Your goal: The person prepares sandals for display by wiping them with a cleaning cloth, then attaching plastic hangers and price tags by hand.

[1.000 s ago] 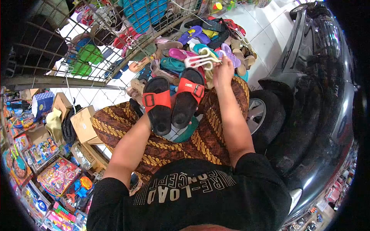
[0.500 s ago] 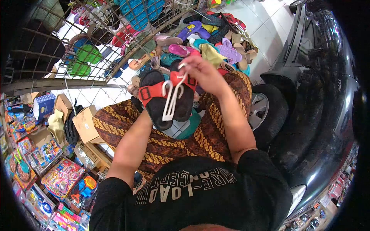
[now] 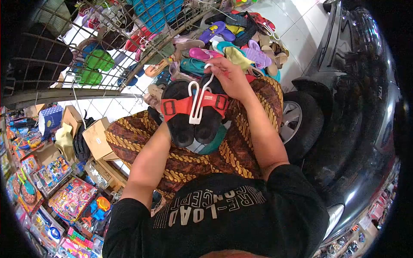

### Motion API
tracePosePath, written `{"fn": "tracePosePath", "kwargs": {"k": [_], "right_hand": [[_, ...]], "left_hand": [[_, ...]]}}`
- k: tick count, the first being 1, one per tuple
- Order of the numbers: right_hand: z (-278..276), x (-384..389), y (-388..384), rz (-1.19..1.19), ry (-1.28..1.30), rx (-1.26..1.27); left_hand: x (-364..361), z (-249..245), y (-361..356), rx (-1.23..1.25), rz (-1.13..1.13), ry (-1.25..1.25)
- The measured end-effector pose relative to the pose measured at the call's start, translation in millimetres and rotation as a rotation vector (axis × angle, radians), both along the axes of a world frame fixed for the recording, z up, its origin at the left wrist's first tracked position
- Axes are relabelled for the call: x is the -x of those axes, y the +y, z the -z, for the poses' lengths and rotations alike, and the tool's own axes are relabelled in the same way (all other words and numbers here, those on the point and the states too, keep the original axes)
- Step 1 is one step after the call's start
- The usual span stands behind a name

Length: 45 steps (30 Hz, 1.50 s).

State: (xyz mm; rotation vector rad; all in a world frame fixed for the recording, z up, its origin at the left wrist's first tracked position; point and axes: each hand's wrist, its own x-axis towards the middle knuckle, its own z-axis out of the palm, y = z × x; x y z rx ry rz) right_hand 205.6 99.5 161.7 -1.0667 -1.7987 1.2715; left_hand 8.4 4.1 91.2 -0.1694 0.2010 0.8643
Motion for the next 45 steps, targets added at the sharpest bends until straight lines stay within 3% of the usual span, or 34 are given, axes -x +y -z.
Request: {"fn": "tracePosePath", "kwargs": {"k": [7,10,13,15,16,20,26,33,39,45], "right_hand": [[24.7,5.6,0.1,0.177,0.154,0.104],[30.8,8.0,3.5,0.244,0.139,0.093],[42.1,11.6,4.4,0.211,0.071,0.02],[46.8,17.5,0.5,0.096,0.004,-0.062],[30.4,23.3,-6.9,0.051,0.011,0.025],[35.5,38.5,-18.5,0.055,-0.035,0.165],[39.1,38.2,-16.8,0.0,-0.055,0.071],[37.9,43.2,-18.3,0.021,-0.094,0.166],[36.0,45.2,-22.6,0.155,-0.282,0.068],[43.9,47.3,-28.9,0.147,-0.132,0.126]], "left_hand": [[-4.5,-0.2,-1.4,0.045,0.009,-0.046],[-4.1,36.9,4.9,-0.126,0.045,-0.084],[-1.8,42.3,6.6,-0.143,0.036,0.142],[-6.6,31.4,2.1,0.023,-0.039,0.257],[-7.2,28.0,1.6,0.042,-0.07,0.279],[-1.4,33.0,2.6,0.01,-0.227,0.342],[11.4,48.1,8.4,-0.016,-0.457,0.422],[8.4,24.2,14.1,0.079,-0.518,0.413],[10.6,25.4,12.7,-0.012,-0.49,0.387],[11.6,40.4,13.6,-0.018,-0.436,0.302]]}}
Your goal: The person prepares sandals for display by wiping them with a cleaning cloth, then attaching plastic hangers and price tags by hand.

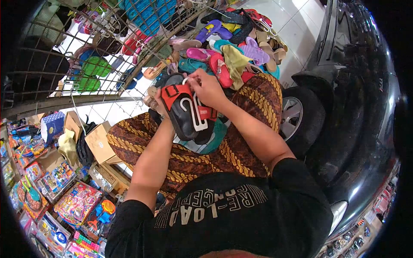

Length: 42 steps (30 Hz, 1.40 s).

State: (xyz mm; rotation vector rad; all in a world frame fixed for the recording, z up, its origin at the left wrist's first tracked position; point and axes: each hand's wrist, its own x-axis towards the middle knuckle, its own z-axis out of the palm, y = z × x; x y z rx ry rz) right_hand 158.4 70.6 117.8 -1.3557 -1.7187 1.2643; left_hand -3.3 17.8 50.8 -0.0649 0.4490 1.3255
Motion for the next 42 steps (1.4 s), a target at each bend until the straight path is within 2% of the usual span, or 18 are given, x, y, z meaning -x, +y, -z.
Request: {"fn": "tracePosePath", "kwargs": {"k": [3,6,8,11,14,18,20,21,23,25,26,27,29,32,34,35,40,42], "right_hand": [[13.1,0.0,-0.4,0.091,0.009,-0.063],[6.9,-4.1,3.9,0.18,0.084,0.025],[-1.2,-5.0,6.0,0.224,0.122,0.034],[-5.5,-9.5,7.8,0.248,0.113,-0.006],[-5.3,-16.8,15.0,0.288,0.076,-0.285],[-49.3,-33.0,17.9,0.097,0.081,-0.137],[-86.2,-34.7,7.9,0.021,0.035,-0.256],[-106.5,-36.5,2.4,-0.035,-0.02,-0.355],[-138.5,-42.1,-4.7,-0.135,-0.171,-0.564],[-152.4,-44.2,-4.6,-0.144,-0.234,-0.625],[-158.8,-46.1,-4.8,-0.147,-0.266,-0.655],[-160.8,-51.0,1.4,-0.167,-0.267,-0.504],[-169.2,-58.8,4.5,-0.065,-0.265,-0.625],[-174.3,-64.2,16.8,-0.009,-0.199,-0.695],[-179.7,-68.1,20.3,-0.02,-0.248,-0.64],[-185.4,-70.8,15.6,0.042,-0.312,-0.721],[-187.0,-76.8,5.3,0.093,-0.108,-0.658],[-186.7,-79.5,6.9,0.071,-0.079,-0.623]], "left_hand": [[5.4,13.4,-2.1,0.027,0.042,-0.009],[18.7,22.4,6.9,-0.166,0.163,0.166],[21.3,44.2,7.8,-0.066,0.116,0.138],[23.1,42.1,6.6,-0.023,0.136,0.187],[23.8,19.6,5.3,0.016,0.214,0.279],[7.1,-52.2,-0.8,0.121,0.362,0.439],[6.3,-51.2,1.0,0.121,0.389,0.365],[11.3,-27.5,5.7,0.103,0.423,0.224],[8.9,-16.7,19.5,0.04,0.321,0.295],[13.5,-6.0,24.2,-0.098,0.264,0.42],[18.5,1.1,23.1,-0.008,0.241,0.52],[21.0,4.7,21.1,0.081,0.214,0.617],[25.2,11.0,20.0,0.225,0.173,0.676],[20.1,11.1,15.6,0.234,0.145,0.813],[18.0,6.8,6.4,0.158,0.16,0.89],[17.3,3.8,7.2,0.136,0.18,0.944],[14.9,-7.8,-8.4,-0.063,0.209,1.054],[13.2,-22.5,-11.2,-0.232,0.121,1.115]]}}
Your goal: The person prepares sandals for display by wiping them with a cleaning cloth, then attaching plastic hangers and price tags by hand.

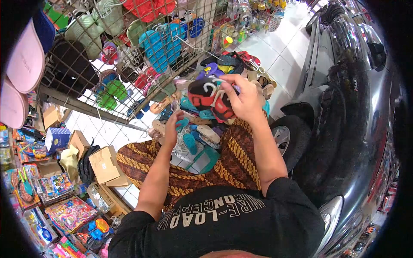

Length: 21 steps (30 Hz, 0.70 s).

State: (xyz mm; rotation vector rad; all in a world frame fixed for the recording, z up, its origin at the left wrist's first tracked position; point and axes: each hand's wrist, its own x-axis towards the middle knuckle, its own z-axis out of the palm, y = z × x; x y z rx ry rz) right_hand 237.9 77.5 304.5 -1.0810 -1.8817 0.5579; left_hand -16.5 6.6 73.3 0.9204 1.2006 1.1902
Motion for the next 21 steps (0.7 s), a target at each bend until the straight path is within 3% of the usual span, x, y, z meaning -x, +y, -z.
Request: {"fn": "tracePosePath", "kwargs": {"k": [1,5,8,9,10,12,14,15,16,17,18,20,21], "right_hand": [[-6.0,2.1,-5.3,-0.041,0.111,0.062],[-27.9,7.0,-10.6,-0.211,-0.01,-0.006],[-44.4,16.5,-17.6,-0.331,0.004,0.063],[-47.7,18.1,-16.8,-0.426,-0.007,-0.003],[-49.6,21.6,-18.4,-0.478,-0.065,-0.022],[-61.9,37.0,-26.8,-0.579,-0.094,-0.054],[-73.6,56.0,-34.2,-0.631,-0.058,-0.056],[-83.7,63.1,-36.6,-0.633,-0.058,-0.034],[-93.2,70.3,-37.0,-0.639,-0.059,-0.014],[-100.7,73.1,-31.9,-0.665,-0.116,-0.089],[-101.9,77.8,-28.6,-0.678,0.032,-0.051],[-85.5,88.0,-16.5,-0.712,0.323,0.057],[-68.1,87.3,-3.0,-0.84,0.428,0.279]], "left_hand": [[-2.4,-17.8,-2.9,-0.086,0.002,0.02],[-27.4,-99.5,0.2,-0.352,-0.245,0.207],[-32.5,-179.0,-0.2,-0.557,-0.105,0.627],[-28.7,-207.6,-0.6,-0.64,-0.022,0.908],[-28.2,-231.6,-4.5,-0.693,0.016,1.028],[-25.3,-253.6,-4.3,-0.78,0.103,0.96],[-19.2,-279.1,-23.3,-0.566,0.2,0.893],[-13.4,-284.3,-26.5,-0.592,0.157,0.916],[-3.3,-284.4,-35.2,-0.407,0.239,0.944],[3.2,-289.3,-38.8,-0.557,0.178,0.913],[8.6,-300.0,-42.3,-0.71,0.118,0.89],[21.9,-330.1,-58.0,-0.645,0.079,0.994],[29.3,-345.1,-63.6,-0.697,0.019,1.071]]}}
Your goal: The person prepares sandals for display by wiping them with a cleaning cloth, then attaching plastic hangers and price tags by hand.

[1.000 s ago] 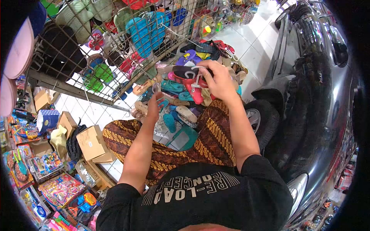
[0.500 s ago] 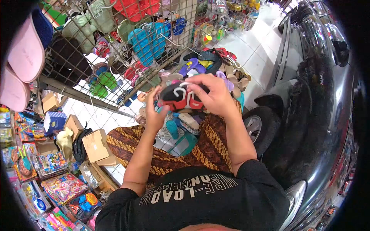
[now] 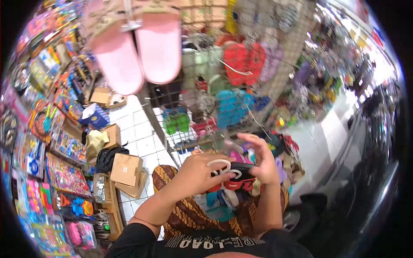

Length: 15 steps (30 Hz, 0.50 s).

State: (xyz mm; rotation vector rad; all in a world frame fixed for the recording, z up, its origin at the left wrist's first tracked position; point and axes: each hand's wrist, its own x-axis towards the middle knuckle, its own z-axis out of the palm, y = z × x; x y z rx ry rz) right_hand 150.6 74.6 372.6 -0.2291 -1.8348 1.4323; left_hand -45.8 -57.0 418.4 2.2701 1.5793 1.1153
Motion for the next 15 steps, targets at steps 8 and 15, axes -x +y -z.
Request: {"fn": "tracePosePath", "kwargs": {"k": [8,15], "right_hand": [[90.2,53.7,-31.2,-0.526,0.231,0.626],[22.9,114.8,-88.5,-0.716,0.526,0.919]], "left_hand": [[39.1,-136.8,-21.3,0.08,-0.16,0.02],[47.4,-215.4,-27.8,-0.003,-0.304,-0.113]]}}
